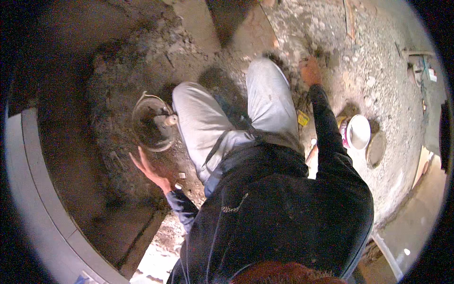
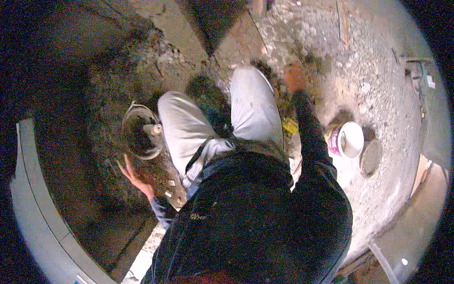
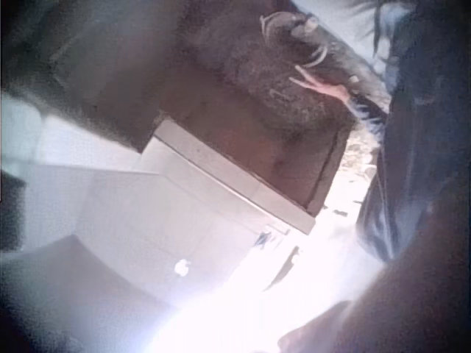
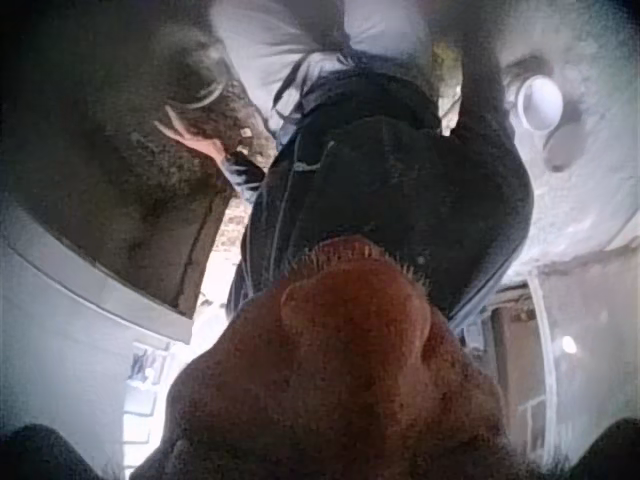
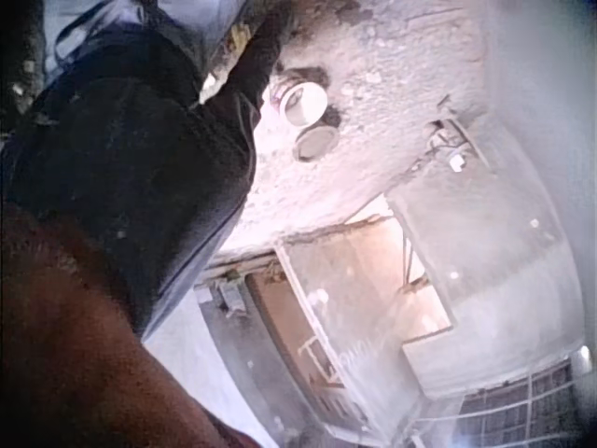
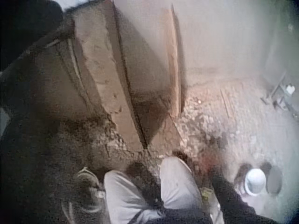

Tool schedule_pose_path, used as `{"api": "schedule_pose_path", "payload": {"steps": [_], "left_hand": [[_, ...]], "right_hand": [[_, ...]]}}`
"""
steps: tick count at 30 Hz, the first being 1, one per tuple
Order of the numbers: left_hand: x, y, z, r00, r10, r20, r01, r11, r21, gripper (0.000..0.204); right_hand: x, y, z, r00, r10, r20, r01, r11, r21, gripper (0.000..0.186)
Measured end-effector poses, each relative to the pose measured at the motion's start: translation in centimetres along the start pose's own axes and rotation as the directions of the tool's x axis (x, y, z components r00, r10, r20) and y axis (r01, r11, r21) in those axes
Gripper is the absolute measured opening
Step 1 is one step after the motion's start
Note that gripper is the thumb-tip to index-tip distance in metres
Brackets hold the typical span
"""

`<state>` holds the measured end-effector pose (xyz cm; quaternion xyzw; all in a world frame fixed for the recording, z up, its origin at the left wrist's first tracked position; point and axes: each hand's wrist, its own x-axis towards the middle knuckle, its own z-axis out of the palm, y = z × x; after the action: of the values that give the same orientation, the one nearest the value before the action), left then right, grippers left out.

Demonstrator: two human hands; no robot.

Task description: The person applies mortar to a vertical support using a trowel, places a ceramic tile against the mortar, and taps it into place with a mallet before wiping the edges with a cloth.

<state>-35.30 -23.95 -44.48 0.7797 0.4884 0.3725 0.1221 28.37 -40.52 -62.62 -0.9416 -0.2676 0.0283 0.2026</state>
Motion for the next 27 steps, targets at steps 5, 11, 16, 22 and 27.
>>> {"api": "schedule_pose_path", "payload": {"steps": [5,11,16,22,27], "left_hand": [[6.3,6.0,2.9,0.982,0.187,-0.022,-0.179,0.963,0.203,0.045],[15.9,9.8,9.1,0.876,0.457,-0.155,-0.440,0.888,0.134,0.037],[16.2,11.2,8.5,0.816,0.445,-0.369,-0.511,0.854,-0.099,0.031],[17.0,18.0,8.7,0.823,0.519,-0.231,-0.518,0.853,0.069,0.036],[16.6,20.7,10.5,0.860,0.509,-0.021,-0.507,0.850,-0.145,0.043]], "right_hand": [[-2.5,6.6,1.3,0.964,0.257,0.072,-0.247,0.962,-0.118,0.053],[-3.0,21.0,5.9,0.986,0.140,-0.094,-0.154,0.976,-0.157,0.052],[-3.5,14.1,17.7,0.984,-0.171,0.044,0.176,0.974,-0.146,0.040],[-19.8,-1.7,32.0,0.234,-0.967,0.103,0.960,0.247,0.134,0.030],[-12.1,-11.2,18.9,0.629,-0.581,0.517,0.231,0.774,0.590,0.020]]}}
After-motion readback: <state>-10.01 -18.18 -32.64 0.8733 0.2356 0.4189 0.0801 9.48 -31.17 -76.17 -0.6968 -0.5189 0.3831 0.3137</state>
